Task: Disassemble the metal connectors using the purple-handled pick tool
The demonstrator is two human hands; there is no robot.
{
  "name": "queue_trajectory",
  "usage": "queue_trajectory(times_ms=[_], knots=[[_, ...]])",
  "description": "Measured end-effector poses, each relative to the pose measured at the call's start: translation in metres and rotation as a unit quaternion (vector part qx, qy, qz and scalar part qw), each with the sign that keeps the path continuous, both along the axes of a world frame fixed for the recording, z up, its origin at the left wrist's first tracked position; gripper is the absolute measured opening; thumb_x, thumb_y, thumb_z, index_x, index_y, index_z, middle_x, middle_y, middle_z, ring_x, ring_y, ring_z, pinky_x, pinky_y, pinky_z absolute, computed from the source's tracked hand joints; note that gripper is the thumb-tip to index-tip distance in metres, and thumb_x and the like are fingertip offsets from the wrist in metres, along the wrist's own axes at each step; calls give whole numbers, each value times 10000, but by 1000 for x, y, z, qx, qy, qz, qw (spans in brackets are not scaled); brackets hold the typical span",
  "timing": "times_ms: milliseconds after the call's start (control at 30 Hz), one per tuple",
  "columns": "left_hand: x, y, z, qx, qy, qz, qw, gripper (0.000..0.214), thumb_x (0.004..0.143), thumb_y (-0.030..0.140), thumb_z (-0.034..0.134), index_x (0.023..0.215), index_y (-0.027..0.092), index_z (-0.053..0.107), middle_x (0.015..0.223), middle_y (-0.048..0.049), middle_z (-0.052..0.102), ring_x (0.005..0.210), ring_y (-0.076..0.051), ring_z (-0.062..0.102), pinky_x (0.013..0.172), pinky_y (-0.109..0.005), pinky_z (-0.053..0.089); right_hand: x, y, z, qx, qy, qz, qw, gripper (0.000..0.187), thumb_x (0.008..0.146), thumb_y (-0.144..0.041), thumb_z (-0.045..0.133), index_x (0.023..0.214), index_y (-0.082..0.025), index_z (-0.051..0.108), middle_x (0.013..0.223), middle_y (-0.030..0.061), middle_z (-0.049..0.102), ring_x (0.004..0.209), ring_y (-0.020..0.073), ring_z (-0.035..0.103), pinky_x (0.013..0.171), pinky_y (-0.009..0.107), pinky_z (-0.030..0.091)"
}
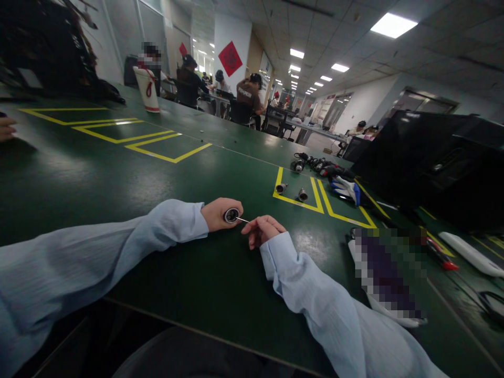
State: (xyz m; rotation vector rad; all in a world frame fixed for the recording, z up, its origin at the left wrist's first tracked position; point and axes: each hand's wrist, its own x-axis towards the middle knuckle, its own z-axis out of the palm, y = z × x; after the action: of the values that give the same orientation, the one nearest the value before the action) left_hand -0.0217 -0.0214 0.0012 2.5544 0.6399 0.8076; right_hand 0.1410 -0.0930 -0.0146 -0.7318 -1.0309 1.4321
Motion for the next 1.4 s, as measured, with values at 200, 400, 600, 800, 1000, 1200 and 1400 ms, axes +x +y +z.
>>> queue_trajectory(times_ms=[200, 400, 600, 800, 1000, 1200, 1400], knots=[[0, 0, -1, 40, 37, 9, 998, 61, 724, 188, 505, 697, 140, 478, 632, 11, 520, 575, -89, 488, 542, -182, 377, -3, -8, 4, 26, -61, -58, 996, 209, 729, -338, 565, 619, -161, 550, 571, -4, 644, 393, 63, 490, 381, 180, 407], [-2, 0, -2, 85, 73, 1, 994, 4, 727, 143, 477, 726, 146, 480, 680, -10, 539, 627, -107, 509, 576, -194, 395, -2, -7, 5, 16, -95, -57, 994, 219, 708, -345, 581, 601, -157, 551, 543, -4, 634, 389, 68, 489, 378, 185, 409], [-2, -2, 2, 79, 38, -12, 996, 45, 737, 161, 457, 704, 145, 482, 642, -1, 518, 598, -101, 487, 568, -199, 391, 5, -1, 5, -3, -21, 6, 1000, 203, 696, -322, 586, 589, -153, 552, 551, 10, 654, 404, 84, 520, 385, 197, 424], [-1, -1, 2, 55, 14, 2, 998, 79, 735, 193, 475, 671, 146, 472, 608, 13, 503, 570, -91, 477, 546, -189, 380, 2, -2, 4, 1, -9, 8, 1000, 208, 709, -349, 583, 626, -163, 542, 585, 5, 656, 410, 87, 520, 378, 202, 416], [-2, -1, 0, 111, 88, 27, 990, 27, 707, 134, 480, 705, 148, 502, 660, -4, 531, 612, -109, 501, 560, -196, 370, 0, -5, 5, 2, -73, -50, 996, 242, 709, -364, 586, 593, -155, 549, 526, -10, 625, 382, 68, 490, 374, 186, 407], [-2, -1, 3, 108, 71, -15, 992, 53, 706, 112, 458, 675, 151, 478, 632, 0, 498, 581, -104, 476, 541, -194, 362, 1, -5, 6, 4, -62, -19, 998, 236, 707, -358, 590, 604, -147, 562, 549, 6, 640, 401, 75, 512, 385, 189, 421], [-2, 0, 3, 76, 19, -27, 997, 53, 713, 126, 454, 670, 138, 483, 622, 0, 496, 580, -98, 473, 556, -197, 377, 4, -1, 6, -11, -18, 11, 1000, 233, 688, -362, 600, 595, -153, 554, 544, 10, 643, 400, 86, 517, 377, 199, 421]])
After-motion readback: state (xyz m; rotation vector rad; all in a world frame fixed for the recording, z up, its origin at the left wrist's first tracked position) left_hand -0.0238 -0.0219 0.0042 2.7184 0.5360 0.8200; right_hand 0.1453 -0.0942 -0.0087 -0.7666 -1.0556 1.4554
